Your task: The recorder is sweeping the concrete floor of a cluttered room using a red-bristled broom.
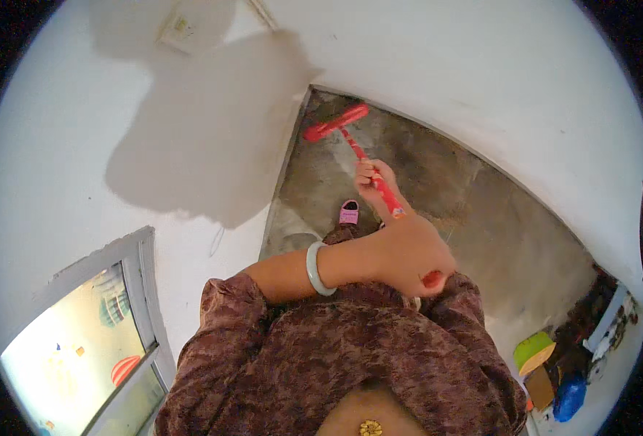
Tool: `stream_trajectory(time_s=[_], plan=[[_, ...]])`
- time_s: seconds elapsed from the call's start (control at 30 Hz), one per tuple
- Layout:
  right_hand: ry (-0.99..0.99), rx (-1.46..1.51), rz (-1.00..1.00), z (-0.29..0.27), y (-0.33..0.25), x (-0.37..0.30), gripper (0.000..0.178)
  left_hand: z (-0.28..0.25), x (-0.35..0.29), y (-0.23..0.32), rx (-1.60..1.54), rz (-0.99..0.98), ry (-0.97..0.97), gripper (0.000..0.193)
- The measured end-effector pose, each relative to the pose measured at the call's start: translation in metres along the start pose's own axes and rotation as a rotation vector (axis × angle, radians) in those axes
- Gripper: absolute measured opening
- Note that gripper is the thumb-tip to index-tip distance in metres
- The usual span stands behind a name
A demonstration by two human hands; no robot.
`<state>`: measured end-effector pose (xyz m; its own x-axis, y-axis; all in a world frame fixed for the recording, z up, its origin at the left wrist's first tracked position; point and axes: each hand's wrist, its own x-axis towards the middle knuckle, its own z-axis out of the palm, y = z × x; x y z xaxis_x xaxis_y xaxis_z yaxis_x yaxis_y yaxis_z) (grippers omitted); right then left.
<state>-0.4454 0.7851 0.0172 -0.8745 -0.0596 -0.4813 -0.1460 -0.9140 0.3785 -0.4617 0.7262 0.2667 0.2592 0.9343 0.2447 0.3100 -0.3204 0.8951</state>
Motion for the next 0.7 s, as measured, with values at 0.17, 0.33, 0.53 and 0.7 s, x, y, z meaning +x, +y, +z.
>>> stream_trajectory(time_s=[0.17,0.33,0.53,0.7], plan=[[0.119,-0.096,0.161,-0.033,0.001,0.020,0.009,0.024,-0.010,-0.032,0.039,-0.165,0.029,0.013],[0.204,-0.255,0.127,-0.065,-0.023,-0.053,0.010,0.079,0.011,-0.015,0.021,-0.114,0.019,0.011],[0.280,-0.318,0.042,-0.088,-0.074,-0.171,0.008,0.143,0.055,0.019,-0.084,0.026,0.111,0.013],[0.219,-0.180,-0.001,-0.108,-0.089,-0.234,0.013,0.179,0.065,0.047,-0.123,0.047,0.182,0.013]])
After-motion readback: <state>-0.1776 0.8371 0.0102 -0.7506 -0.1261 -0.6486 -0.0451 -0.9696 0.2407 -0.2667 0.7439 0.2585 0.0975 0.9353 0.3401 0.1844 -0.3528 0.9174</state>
